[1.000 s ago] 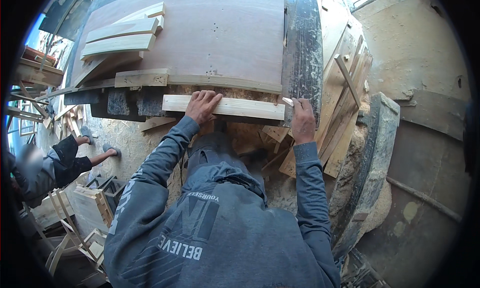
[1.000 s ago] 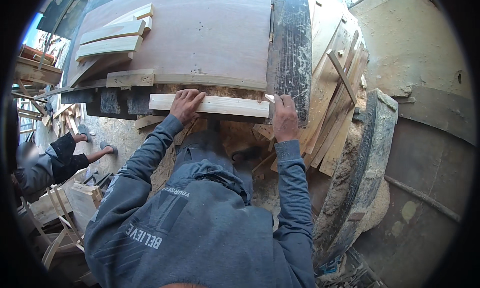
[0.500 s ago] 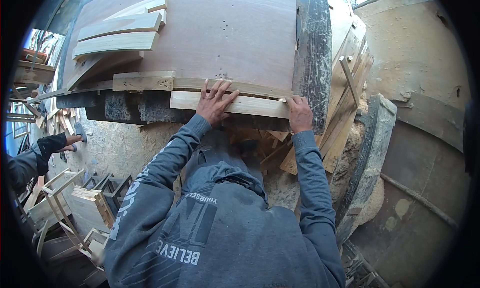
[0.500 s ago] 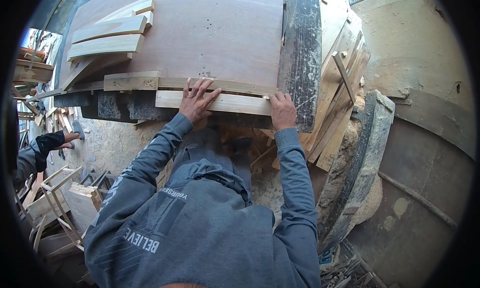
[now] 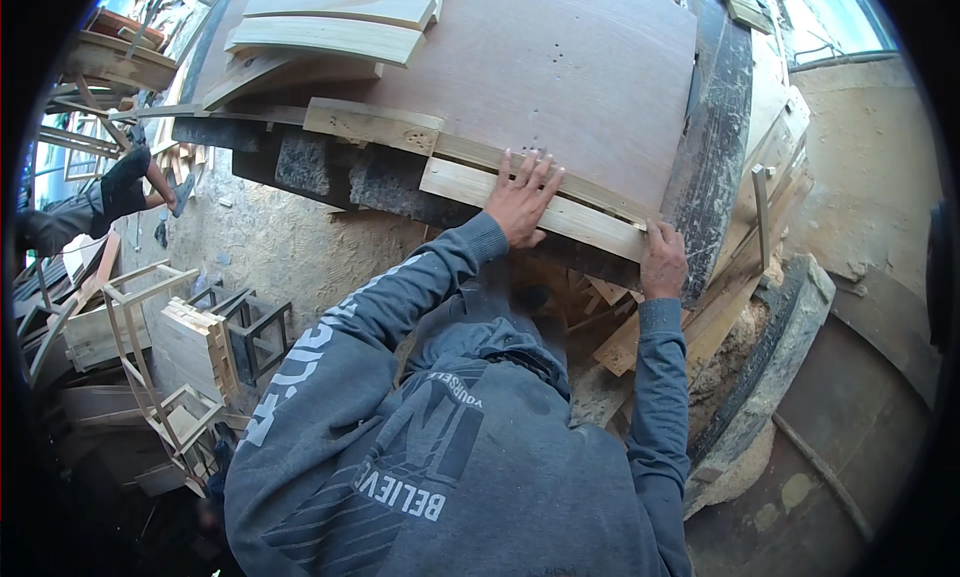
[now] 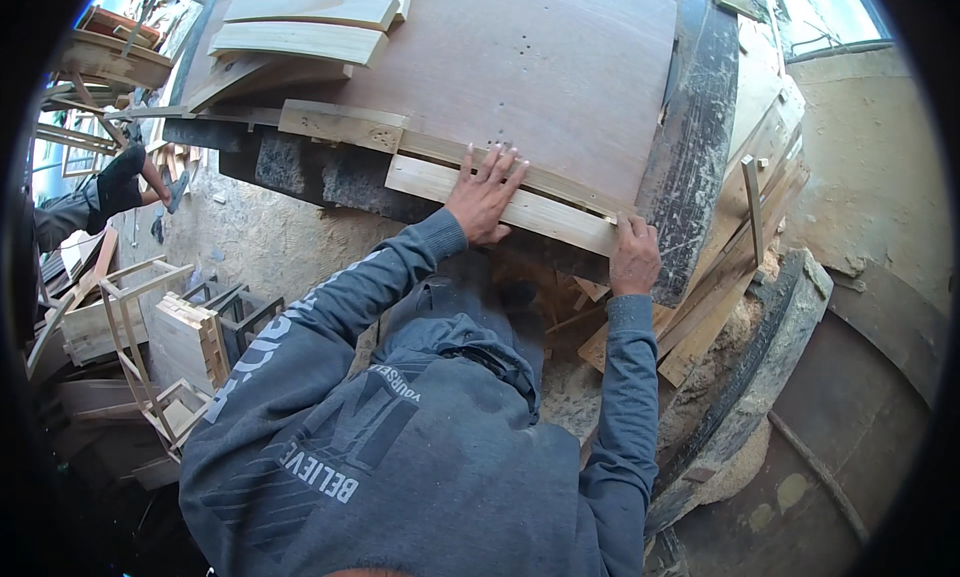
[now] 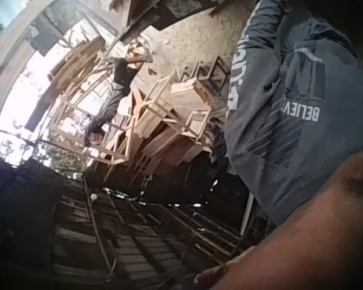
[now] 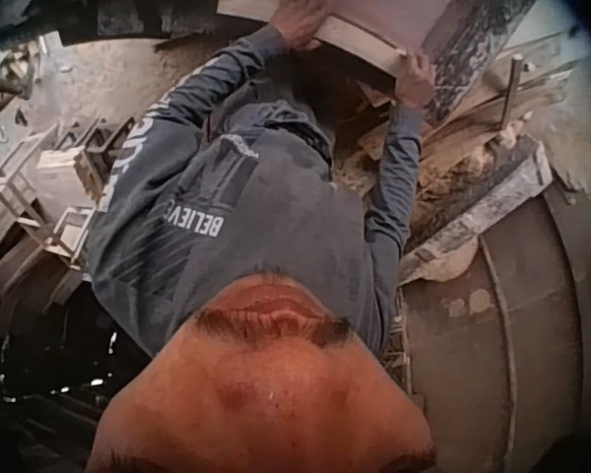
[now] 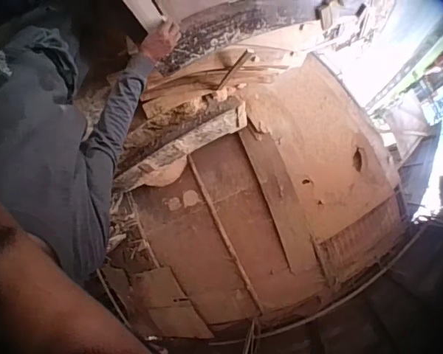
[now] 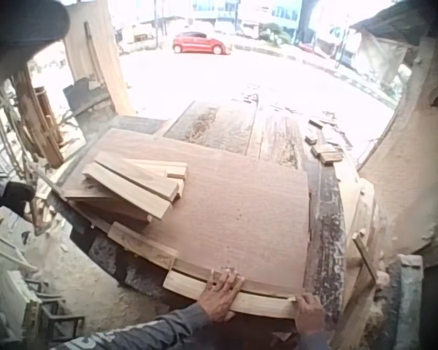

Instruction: Measuring, aligning, and hammering wooden boards to assemble structure components on a workshop floor.

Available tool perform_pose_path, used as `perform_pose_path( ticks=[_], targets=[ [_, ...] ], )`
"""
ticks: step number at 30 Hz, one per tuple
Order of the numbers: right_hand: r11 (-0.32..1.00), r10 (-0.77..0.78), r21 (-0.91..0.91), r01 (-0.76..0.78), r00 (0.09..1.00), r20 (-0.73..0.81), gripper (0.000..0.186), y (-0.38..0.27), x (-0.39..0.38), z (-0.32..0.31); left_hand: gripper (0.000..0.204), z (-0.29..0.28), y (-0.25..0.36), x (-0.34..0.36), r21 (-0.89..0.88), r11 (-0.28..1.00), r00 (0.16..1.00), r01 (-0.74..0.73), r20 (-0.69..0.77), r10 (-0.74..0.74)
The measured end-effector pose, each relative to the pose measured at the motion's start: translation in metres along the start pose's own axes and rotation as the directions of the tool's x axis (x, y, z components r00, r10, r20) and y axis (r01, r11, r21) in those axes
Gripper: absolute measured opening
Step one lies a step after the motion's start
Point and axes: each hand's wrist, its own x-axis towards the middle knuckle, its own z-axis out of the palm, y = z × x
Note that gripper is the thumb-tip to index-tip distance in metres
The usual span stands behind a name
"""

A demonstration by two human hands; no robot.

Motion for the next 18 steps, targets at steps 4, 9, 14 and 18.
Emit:
perform_pose_path(
  ticks=[4, 9, 14, 18],
  targets=[
    [1.000, 0.009, -0.016, -0.009, 1.000, -0.020, 0.026, 0.003, -0.003, 0.000, 0.117, 0.001, 0.015, 0.014, -0.008, 0.997, 0.995, -0.074, -0.060, 0.073],
    [1.000, 0.002, 0.020, -0.002, 1.000, -0.015, 0.025, 0.007, -0.004, -0.001, 0.095, 0.013, 0.022, 0.015, -0.028, 0.977, 0.975, -0.211, -0.082, 0.208],
    [0.999, 0.015, 0.047, -0.014, 1.000, -0.013, 0.024, 0.010, -0.005, 0.001, 0.077, 0.017, 0.024, 0.012, -0.058, 0.982, 0.977, -0.182, -0.123, 0.174],
    [0.996, 0.041, 0.079, -0.040, 0.999, -0.017, 0.024, 0.012, -0.008, 0.005, 0.074, 0.014, 0.025, 0.011, -0.036, 0.984, 0.981, -0.174, -0.092, 0.170]
  ],
)
